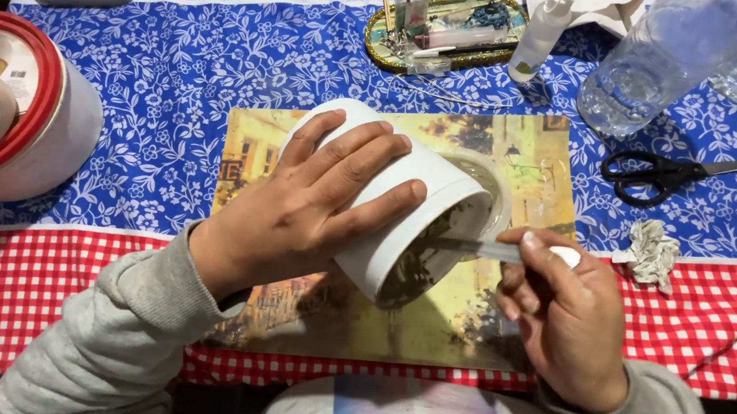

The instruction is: Mixing cement in a container and pouring it into an oval silicone mold to create a cast object.

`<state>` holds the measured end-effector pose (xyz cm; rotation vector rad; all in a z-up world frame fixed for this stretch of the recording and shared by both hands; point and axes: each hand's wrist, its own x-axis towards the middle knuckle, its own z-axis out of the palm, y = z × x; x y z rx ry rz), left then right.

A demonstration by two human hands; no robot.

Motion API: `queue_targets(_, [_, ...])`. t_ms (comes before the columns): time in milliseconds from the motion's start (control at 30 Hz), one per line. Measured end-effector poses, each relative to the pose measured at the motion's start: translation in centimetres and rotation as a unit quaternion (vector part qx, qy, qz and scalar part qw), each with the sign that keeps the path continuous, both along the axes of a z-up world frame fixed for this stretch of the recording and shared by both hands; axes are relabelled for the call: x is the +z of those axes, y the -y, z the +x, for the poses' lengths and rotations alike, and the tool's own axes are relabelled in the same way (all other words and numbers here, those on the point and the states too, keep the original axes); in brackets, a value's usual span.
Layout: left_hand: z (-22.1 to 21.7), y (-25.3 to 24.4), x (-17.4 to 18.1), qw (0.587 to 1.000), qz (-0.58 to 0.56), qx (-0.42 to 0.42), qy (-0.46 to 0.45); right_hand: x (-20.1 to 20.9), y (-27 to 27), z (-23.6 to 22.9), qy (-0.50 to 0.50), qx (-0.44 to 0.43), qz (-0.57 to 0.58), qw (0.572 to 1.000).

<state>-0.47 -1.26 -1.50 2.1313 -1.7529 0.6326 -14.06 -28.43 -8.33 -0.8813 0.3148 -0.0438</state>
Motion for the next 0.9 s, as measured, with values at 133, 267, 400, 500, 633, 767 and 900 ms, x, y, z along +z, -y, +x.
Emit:
queue_targets(133, [0.2,0.2,-0.2,1.0,0.001,-0.01,-0.012,1.8,0.0,1.0,0.062,-0.038,-0.098,0.992])
queue_targets(267, [0.2,0.3,0.0,1.0,0.006,-0.009,-0.025,2.1,-0.1,1.4,0.166,-0.066,-0.369,0.912])
queue_targets(400, [0.3,0.4,-0.4,0.999,0.042,0.017,0.0,1.0,-0.1,1.4,0.151,-0.031,-0.443,0.883])
queue_targets(500, [0.7,0.6,-0.4,1.0,0.017,-0.003,-0.022,-0.4,0.1,1.5,0.088,-0.029,-0.318,0.943])
queue_targets(633, [1.1,0.7,-1.2,1.0,0.015,0.013,-0.009,-1.0,0.0,1.1,0.044,-0.026,-0.172,0.984])
queue_targets(767, [1.5,0.5,-2.2,0.997,0.024,0.063,0.024,-1.1,0.8,1.0,-0.066,0.009,-0.031,0.997])
queue_targets(900, [2.4,-0.8,-3.3,0.996,-0.018,0.087,-0.02,-0.8,2.3,1.2,-0.068,0.015,0.029,0.997])
